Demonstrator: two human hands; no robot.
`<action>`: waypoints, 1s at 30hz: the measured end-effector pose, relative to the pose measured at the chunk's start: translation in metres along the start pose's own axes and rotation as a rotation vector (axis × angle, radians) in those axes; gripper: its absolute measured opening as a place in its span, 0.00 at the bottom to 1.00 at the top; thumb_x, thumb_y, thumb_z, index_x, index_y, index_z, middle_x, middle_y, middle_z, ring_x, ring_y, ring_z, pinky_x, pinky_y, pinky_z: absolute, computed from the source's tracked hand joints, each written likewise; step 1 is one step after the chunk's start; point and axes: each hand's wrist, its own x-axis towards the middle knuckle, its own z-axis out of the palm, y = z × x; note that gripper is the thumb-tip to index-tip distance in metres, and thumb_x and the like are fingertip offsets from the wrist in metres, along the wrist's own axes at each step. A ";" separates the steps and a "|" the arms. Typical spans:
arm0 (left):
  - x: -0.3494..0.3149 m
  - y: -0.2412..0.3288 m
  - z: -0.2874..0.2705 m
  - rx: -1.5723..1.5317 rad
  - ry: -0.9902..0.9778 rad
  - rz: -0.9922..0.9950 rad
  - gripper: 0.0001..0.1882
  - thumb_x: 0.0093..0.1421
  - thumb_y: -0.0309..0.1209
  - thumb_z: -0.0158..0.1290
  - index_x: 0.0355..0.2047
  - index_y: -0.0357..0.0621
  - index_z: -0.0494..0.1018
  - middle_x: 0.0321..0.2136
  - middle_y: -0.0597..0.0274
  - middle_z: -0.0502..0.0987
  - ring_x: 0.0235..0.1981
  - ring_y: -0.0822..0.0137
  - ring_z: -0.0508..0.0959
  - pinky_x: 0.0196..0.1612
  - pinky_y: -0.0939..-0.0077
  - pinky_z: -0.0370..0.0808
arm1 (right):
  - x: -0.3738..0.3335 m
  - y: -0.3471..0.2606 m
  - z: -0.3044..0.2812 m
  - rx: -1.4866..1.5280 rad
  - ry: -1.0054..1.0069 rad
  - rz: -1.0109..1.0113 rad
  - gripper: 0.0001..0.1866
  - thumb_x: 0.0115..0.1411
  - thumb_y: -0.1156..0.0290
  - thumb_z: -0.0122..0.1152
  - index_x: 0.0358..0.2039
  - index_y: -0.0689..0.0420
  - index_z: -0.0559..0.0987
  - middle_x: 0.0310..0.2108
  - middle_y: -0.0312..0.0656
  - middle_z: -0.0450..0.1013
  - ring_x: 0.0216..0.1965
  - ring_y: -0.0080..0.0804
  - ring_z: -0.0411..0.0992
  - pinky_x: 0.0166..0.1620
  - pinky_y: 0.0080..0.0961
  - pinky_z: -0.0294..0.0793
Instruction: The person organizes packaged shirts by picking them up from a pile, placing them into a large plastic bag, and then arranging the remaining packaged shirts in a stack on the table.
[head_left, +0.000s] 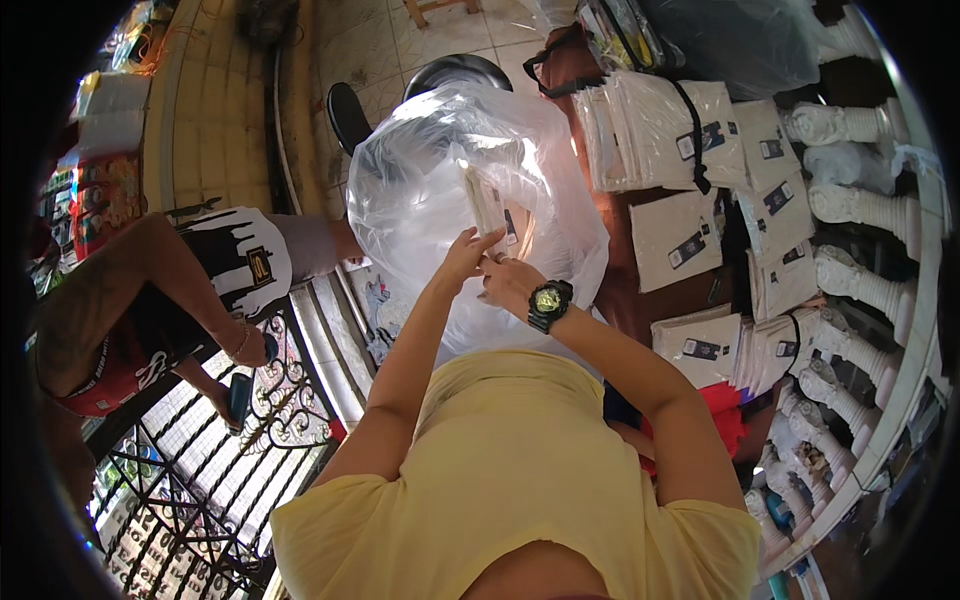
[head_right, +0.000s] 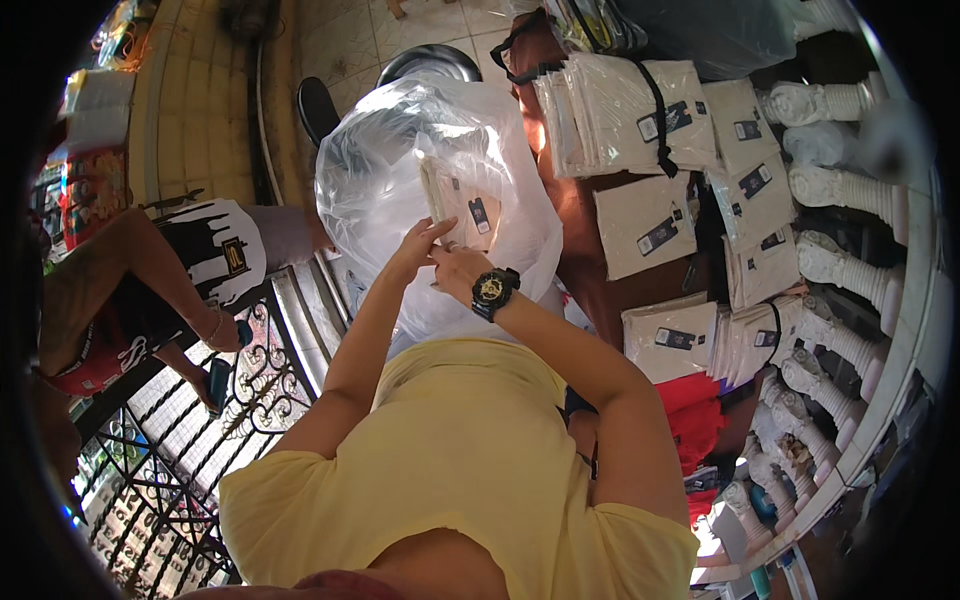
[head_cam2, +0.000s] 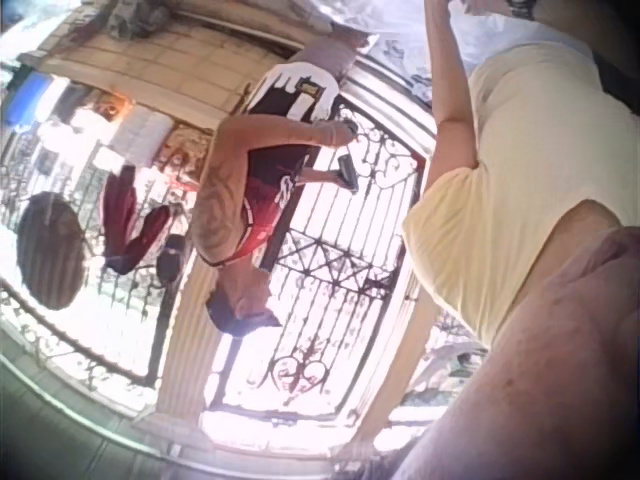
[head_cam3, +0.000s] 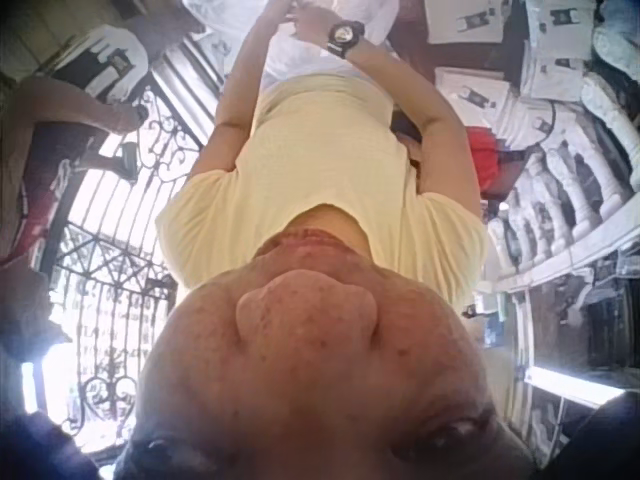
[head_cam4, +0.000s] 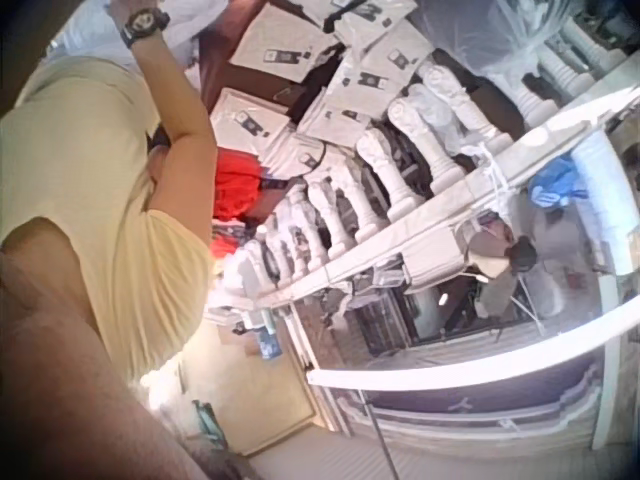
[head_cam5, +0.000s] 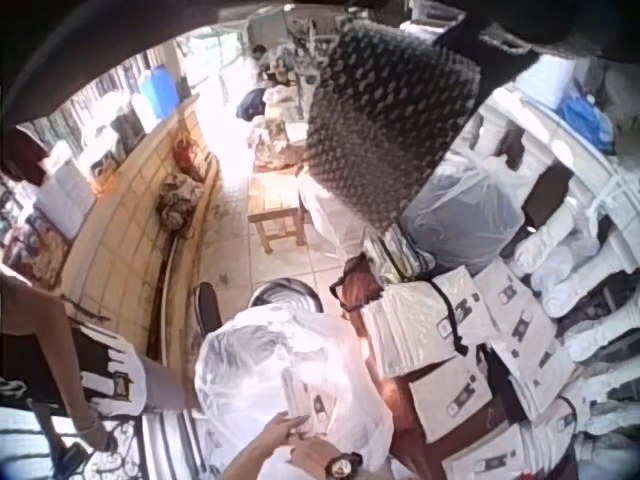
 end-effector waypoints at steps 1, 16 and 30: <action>-0.002 0.005 -0.008 -0.010 -0.098 0.039 0.39 0.55 0.46 0.57 0.58 0.28 0.59 0.48 0.43 0.71 0.48 0.58 0.74 0.49 0.67 0.71 | -0.009 -0.017 -0.017 0.026 0.022 -0.007 0.09 0.55 0.70 0.56 0.33 0.64 0.76 0.39 0.46 0.70 0.36 0.45 0.73 0.41 0.38 0.75; -0.088 0.090 -0.009 -0.314 -0.620 0.347 0.18 0.62 0.31 0.48 0.49 0.33 0.68 0.44 0.54 0.75 0.44 0.64 0.77 0.49 0.69 0.73 | -0.125 0.013 -0.100 1.162 0.912 0.361 0.39 0.56 0.64 0.67 0.62 0.61 0.57 0.56 0.46 0.65 0.56 0.33 0.64 0.58 0.33 0.64; -0.088 0.098 0.037 -0.034 -0.599 0.372 0.22 0.53 0.26 0.55 0.49 0.33 0.69 0.41 0.59 0.77 0.43 0.68 0.77 0.49 0.75 0.72 | -0.156 -0.002 -0.097 1.380 1.014 0.377 0.26 0.52 0.76 0.68 0.52 0.60 0.69 0.45 0.38 0.74 0.43 0.24 0.72 0.48 0.22 0.73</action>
